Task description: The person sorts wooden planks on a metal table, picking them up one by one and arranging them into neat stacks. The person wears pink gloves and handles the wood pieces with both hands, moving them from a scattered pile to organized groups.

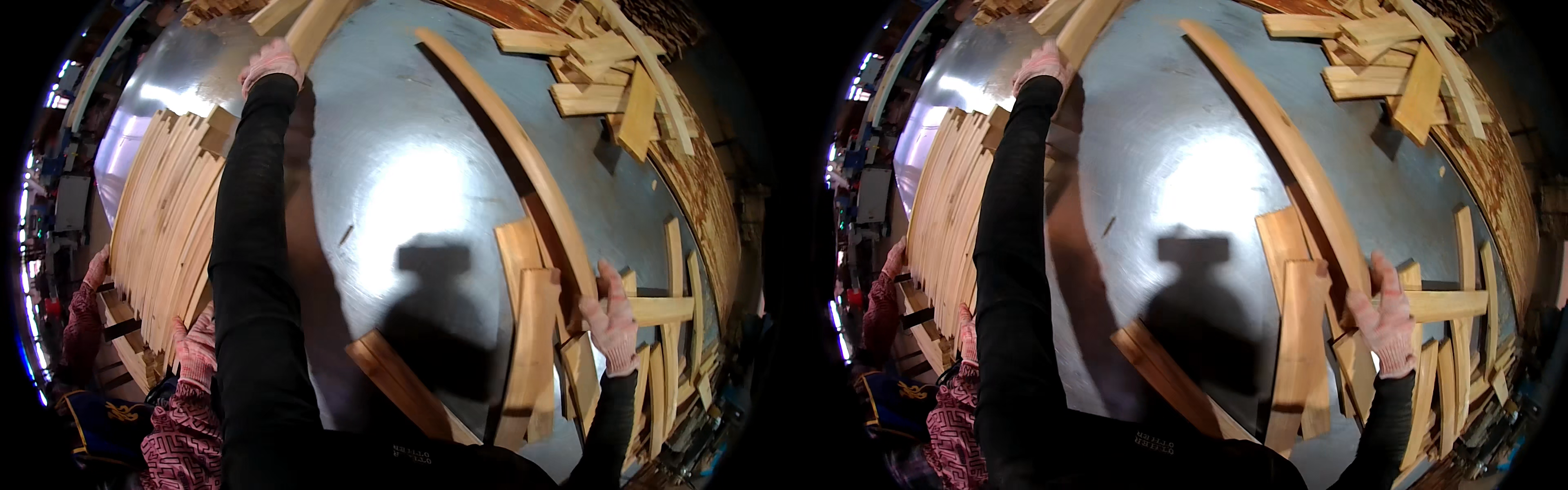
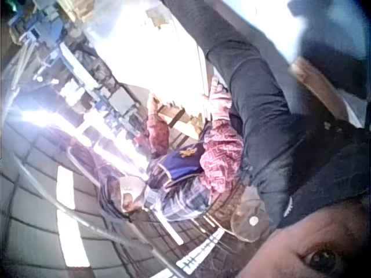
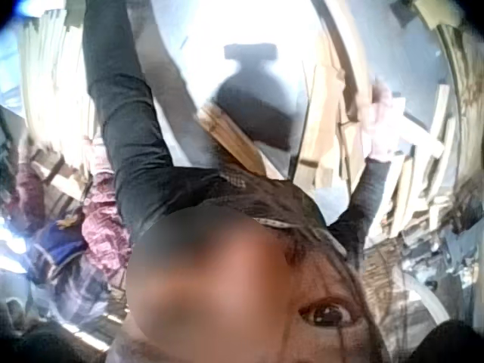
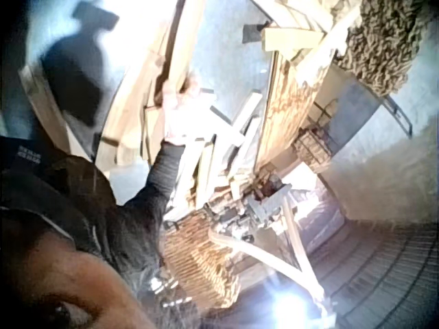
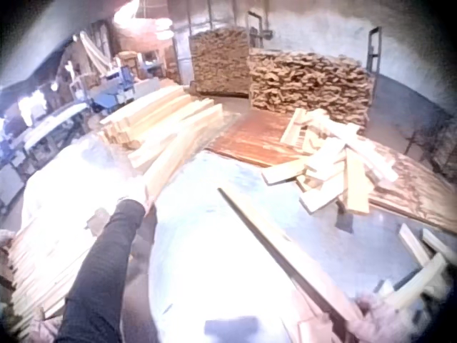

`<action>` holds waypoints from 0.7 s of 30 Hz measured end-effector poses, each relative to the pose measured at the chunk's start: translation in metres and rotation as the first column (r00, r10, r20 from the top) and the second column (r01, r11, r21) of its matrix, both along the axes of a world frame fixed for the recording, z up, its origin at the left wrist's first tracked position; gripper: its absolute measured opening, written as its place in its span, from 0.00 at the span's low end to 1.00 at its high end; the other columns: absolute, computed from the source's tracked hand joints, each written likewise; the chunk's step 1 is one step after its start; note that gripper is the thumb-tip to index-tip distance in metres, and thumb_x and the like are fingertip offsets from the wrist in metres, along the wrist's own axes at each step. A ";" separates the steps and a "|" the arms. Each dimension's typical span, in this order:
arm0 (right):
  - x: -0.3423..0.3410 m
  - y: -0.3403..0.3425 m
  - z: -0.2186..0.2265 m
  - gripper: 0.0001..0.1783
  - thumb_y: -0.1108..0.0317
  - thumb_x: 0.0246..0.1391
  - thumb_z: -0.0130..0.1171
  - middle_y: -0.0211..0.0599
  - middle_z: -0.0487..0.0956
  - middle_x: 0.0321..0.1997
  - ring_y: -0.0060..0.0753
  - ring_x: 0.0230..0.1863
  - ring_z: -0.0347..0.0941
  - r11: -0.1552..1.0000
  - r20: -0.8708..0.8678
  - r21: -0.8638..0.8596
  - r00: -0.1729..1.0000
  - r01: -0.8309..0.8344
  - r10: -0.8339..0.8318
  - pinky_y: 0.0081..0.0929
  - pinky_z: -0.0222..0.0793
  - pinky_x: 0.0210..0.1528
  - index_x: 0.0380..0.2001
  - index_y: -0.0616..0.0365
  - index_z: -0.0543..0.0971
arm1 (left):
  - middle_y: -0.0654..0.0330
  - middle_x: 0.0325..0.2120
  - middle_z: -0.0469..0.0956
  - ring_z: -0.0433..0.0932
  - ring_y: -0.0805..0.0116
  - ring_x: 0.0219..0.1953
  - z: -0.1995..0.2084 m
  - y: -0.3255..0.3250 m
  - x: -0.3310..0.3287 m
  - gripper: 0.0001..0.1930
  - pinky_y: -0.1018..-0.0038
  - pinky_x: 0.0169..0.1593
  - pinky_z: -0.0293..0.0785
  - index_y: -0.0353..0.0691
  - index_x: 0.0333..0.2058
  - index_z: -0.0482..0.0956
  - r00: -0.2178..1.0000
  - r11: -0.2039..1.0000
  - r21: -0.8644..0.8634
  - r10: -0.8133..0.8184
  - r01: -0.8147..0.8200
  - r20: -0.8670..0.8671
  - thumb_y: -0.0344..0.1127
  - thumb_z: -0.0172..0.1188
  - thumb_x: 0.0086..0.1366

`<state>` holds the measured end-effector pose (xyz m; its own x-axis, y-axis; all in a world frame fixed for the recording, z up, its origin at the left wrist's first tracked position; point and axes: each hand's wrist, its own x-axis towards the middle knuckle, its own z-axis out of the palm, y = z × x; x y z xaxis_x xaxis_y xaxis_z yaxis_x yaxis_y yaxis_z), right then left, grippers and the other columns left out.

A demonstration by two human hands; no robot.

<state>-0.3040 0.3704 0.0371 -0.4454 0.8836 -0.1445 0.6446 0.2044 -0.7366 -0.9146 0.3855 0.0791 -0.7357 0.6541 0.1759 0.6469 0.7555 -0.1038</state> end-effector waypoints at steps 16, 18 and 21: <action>0.072 -0.278 0.023 0.39 0.55 0.48 0.67 0.47 0.76 0.52 0.51 0.51 0.73 0.973 0.299 0.161 0.931 0.168 -0.210 0.42 0.70 0.53 0.60 0.60 0.66 | 0.55 0.39 0.81 0.81 0.65 0.39 -0.088 -0.274 0.396 0.22 0.72 0.47 0.78 0.31 0.52 0.73 -0.435 0.905 0.236 -0.382 -0.353 0.815 0.35 0.63 0.61; 0.077 -0.311 0.006 0.47 0.49 0.45 0.69 0.48 0.75 0.53 0.53 0.51 0.72 0.963 0.537 0.265 0.838 -0.059 -0.096 0.44 0.69 0.54 0.63 0.61 0.62 | 0.60 0.38 0.80 0.78 0.71 0.37 -0.061 -0.311 0.415 0.20 0.74 0.45 0.76 0.32 0.48 0.75 -0.198 0.894 0.309 -0.384 -0.324 0.902 0.32 0.67 0.58; 0.090 -0.309 -0.018 0.48 0.50 0.45 0.66 0.49 0.74 0.54 0.51 0.54 0.72 0.978 0.413 0.115 0.888 0.171 -0.204 0.40 0.69 0.56 0.65 0.62 0.59 | 0.62 0.37 0.80 0.76 0.74 0.37 -0.070 -0.378 0.445 0.18 0.75 0.45 0.73 0.34 0.48 0.76 -0.052 0.850 0.300 -0.355 -0.432 0.933 0.30 0.63 0.59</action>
<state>-0.2141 0.0614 0.0190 -0.1820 0.9599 -0.2132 0.9222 0.0914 -0.3758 -0.4697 0.0072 0.0092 -0.4027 0.7495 -0.5254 -0.2670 0.4528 0.8507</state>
